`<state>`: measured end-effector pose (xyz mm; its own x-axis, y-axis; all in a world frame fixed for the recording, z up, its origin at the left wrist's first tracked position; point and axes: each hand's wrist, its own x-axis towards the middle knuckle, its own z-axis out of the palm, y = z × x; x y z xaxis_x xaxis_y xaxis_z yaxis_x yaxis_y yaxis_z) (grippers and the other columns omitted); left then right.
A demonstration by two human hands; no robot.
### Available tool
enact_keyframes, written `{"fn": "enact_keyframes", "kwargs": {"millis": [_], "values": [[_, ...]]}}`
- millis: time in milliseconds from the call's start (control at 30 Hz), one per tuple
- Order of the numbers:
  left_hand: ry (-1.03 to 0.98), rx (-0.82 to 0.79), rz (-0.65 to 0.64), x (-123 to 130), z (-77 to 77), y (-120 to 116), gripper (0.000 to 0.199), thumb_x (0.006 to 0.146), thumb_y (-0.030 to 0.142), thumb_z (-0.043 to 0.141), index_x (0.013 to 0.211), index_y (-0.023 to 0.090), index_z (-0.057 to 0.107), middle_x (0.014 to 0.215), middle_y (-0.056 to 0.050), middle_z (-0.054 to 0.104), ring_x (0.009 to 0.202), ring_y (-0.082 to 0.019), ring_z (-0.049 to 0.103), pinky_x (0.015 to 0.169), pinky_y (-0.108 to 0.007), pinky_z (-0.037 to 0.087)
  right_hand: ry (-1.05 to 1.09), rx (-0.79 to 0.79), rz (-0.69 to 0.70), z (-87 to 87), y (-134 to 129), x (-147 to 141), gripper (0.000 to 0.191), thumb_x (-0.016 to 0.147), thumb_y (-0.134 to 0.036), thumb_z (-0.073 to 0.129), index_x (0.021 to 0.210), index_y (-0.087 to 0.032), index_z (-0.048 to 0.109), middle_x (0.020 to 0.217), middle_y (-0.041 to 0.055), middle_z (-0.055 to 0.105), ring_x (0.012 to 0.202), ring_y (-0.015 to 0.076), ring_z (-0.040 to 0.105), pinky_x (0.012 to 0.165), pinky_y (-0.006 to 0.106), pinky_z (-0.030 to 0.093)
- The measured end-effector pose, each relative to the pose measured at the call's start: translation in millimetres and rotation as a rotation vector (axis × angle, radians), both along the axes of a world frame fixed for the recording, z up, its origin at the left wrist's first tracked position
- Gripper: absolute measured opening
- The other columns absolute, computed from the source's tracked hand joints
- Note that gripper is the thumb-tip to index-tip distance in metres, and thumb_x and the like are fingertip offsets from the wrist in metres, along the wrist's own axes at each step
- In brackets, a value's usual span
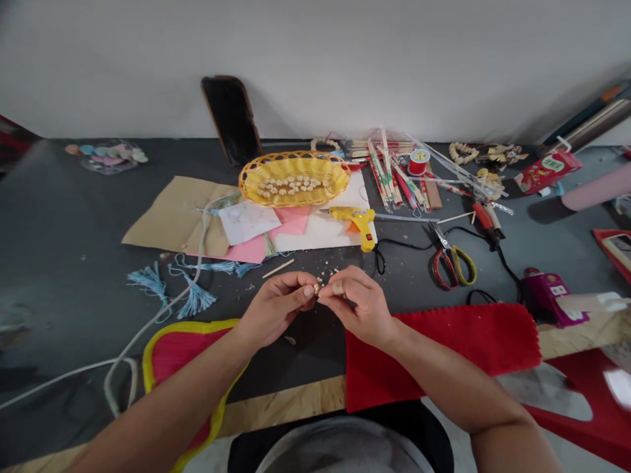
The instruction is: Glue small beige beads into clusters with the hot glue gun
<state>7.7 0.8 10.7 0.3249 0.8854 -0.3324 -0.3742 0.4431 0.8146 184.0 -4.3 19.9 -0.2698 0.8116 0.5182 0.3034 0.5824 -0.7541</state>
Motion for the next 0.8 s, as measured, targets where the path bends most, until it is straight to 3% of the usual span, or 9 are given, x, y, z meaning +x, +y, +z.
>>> {"fn": "enact_keyframes", "kwargs": {"millis": [600,800], "values": [[-0.005,0.039,-0.054,-1.4,-2.0,-0.9,0.022,0.071,0.034,0.080,0.075,0.014,0.072,0.066,0.000,0.059,0.059,-0.008,0.045,0.058,-0.022,0.032,0.015,-0.022,-0.002,-4.4,1.4,1.9,0.006,0.085,-0.020,0.067,0.090,-0.021,0.065,0.080,0.0035,0.066,0.072,0.0149,0.063,0.065,0.027,0.053],[0.002,0.034,-0.045,-1.9,-2.7,0.1,0.023,0.069,0.034,0.081,0.076,0.014,0.072,0.065,0.001,0.059,0.059,-0.008,0.045,0.058,-0.022,0.032,0.006,0.007,0.025,-3.2,1.7,3.2,0.008,0.085,-0.012,0.064,0.087,-0.020,0.062,0.080,0.0031,0.063,0.072,0.0135,0.062,0.063,0.025,0.052]]}}
